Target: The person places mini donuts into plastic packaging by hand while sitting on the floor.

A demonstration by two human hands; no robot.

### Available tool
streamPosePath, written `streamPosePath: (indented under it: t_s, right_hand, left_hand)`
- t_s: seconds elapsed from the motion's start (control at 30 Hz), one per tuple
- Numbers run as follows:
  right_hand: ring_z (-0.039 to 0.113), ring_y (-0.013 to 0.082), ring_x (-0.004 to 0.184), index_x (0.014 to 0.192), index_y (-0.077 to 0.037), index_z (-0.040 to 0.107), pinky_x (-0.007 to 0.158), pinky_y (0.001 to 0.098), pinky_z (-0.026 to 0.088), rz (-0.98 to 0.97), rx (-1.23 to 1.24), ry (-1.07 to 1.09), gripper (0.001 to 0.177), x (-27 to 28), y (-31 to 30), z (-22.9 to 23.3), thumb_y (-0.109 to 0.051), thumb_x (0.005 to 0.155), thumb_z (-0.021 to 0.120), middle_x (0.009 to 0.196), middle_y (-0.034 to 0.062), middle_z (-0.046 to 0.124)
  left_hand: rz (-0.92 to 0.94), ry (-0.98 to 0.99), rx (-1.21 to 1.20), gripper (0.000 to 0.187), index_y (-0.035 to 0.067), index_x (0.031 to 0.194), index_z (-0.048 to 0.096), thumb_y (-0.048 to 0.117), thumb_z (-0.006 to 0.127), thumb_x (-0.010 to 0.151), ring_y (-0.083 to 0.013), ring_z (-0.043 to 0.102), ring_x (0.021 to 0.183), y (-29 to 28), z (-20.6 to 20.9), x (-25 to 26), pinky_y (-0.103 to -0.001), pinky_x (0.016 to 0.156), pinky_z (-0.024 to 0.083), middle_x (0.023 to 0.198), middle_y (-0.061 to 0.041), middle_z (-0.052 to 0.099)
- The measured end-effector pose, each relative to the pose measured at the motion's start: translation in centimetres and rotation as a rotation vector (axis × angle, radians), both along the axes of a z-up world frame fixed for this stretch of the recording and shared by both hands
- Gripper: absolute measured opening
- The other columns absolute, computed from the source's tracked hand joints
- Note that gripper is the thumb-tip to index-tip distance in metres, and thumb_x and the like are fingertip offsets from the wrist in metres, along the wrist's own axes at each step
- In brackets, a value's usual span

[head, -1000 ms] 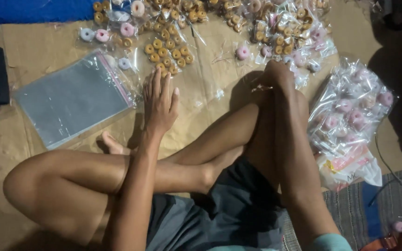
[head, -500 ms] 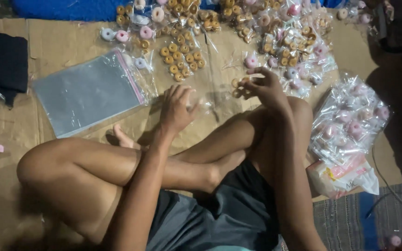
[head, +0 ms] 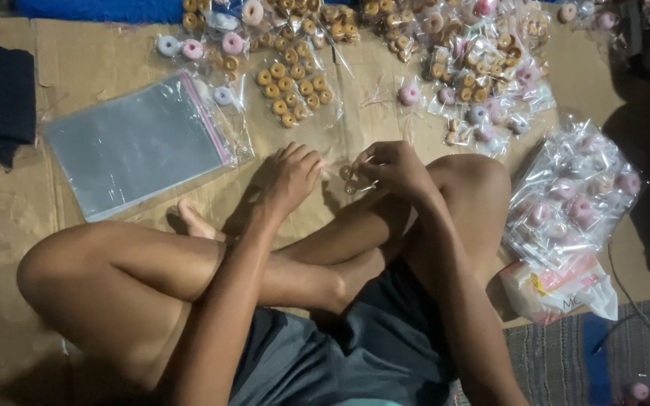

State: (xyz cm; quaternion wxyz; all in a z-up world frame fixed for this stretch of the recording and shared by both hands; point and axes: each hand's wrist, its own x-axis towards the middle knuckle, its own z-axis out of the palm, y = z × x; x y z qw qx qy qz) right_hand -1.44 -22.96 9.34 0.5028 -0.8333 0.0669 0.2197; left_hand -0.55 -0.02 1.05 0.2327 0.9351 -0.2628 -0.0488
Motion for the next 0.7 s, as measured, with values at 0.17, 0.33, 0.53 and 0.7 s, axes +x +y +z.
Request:
streamPosePath:
  t_s: [0.17,0.33,0.53,0.7]
  right_hand:
    - [0.072,0.0237,0.058,0.102,0.002,0.072,0.054,0.0372,0.065,-0.236,0.105,0.008,0.018,0.1,0.7,-0.1,-0.012,0.091,0.075,0.079,0.0204,0.073]
    - [0.077,0.032,0.068,0.106,0.01,0.066,0.066,0.0467,0.068,-0.407,0.281,-0.021,0.028,-0.4,1.4,-0.8,-0.011,0.09,0.077,0.086,0.0274,0.072]
    - [0.075,0.03,0.069,0.109,0.012,0.065,0.07,0.0471,0.068,-0.417,0.332,0.192,0.029,-0.8,3.9,-0.2,-0.006,0.088,0.074,0.085,0.0239,0.07]
    - [0.075,0.0249,0.072,0.11,0.01,0.07,0.072,0.0469,0.067,-0.604,0.342,-0.067,0.039,-0.1,3.6,-2.4,-0.021,0.088,0.082,0.084,0.021,0.069]
  left_hand:
    - [0.002,-0.08,-0.142,0.023,0.009,0.103,0.069,0.023,0.052,0.108,-0.0248,0.062,0.09,0.5,-0.8,-0.1,-0.04,0.082,0.051,0.086,-0.006,0.062]
    - [-0.015,-0.153,-0.154,0.019,0.01,0.095,0.068,0.019,0.055,0.105,-0.0207,0.061,0.081,0.7,0.3,-0.2,-0.037,0.076,0.052,0.078,-0.002,0.058]
    - [0.007,-0.239,-0.195,0.018,0.007,0.096,0.068,0.016,0.055,0.105,-0.0232,0.061,0.079,0.5,0.4,-0.2,-0.038,0.075,0.051,0.078,-0.005,0.058]
    - [0.013,-0.334,-0.155,0.019,0.007,0.097,0.068,0.017,0.056,0.106,-0.0223,0.06,0.078,0.4,0.8,0.0,-0.037,0.073,0.051,0.079,-0.005,0.057]
